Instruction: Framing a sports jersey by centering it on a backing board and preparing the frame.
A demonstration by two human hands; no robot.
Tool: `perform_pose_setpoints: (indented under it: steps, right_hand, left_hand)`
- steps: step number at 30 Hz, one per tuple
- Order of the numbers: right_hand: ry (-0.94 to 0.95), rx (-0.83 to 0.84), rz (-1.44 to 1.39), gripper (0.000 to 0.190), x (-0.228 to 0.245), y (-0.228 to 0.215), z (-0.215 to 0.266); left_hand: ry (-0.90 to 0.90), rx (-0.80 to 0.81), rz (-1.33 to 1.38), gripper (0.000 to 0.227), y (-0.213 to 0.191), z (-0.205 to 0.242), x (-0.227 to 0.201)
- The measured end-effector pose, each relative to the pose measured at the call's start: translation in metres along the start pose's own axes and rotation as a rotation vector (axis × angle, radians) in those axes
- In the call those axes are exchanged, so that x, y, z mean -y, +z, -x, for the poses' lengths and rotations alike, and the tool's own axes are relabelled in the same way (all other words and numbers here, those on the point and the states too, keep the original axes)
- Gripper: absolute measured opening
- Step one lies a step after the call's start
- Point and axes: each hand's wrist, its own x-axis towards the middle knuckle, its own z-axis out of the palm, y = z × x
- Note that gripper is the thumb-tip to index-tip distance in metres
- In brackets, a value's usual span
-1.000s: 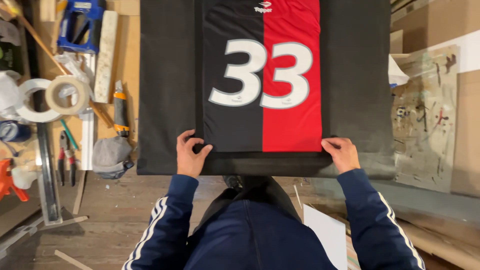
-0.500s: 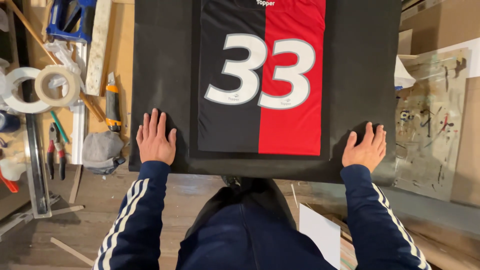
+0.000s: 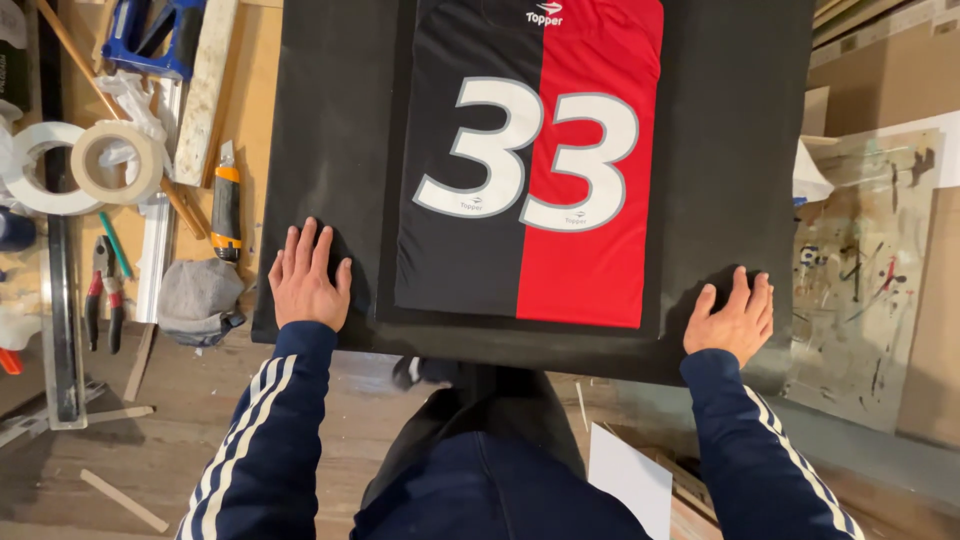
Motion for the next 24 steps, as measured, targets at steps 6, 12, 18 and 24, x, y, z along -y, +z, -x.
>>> perform_pose_setpoints:
  steps: [6, 12, 18, 24]
  right_hand:
    - [0.010, -0.007, 0.013, 0.054, -0.0031, 0.0015, 0.0012]
    - [0.009, -0.009, 0.019, 0.053, -0.0023, 0.0020, 0.0033]
    - [0.002, -0.007, 0.021, 0.054, -0.0035, 0.0020, 0.0039]
    - [0.004, -0.018, 0.022, 0.053, -0.0030, 0.0023, 0.0042]
  left_hand:
    - [-0.004, -0.010, -0.027, 0.053, -0.0008, 0.0014, -0.0020]
    - [-0.017, -0.021, -0.022, 0.051, -0.0021, 0.0026, -0.0015]
    - [-0.007, -0.025, -0.008, 0.051, -0.0042, 0.0036, -0.0021]
    - [-0.004, -0.023, -0.012, 0.052, -0.0044, 0.0035, -0.0014]
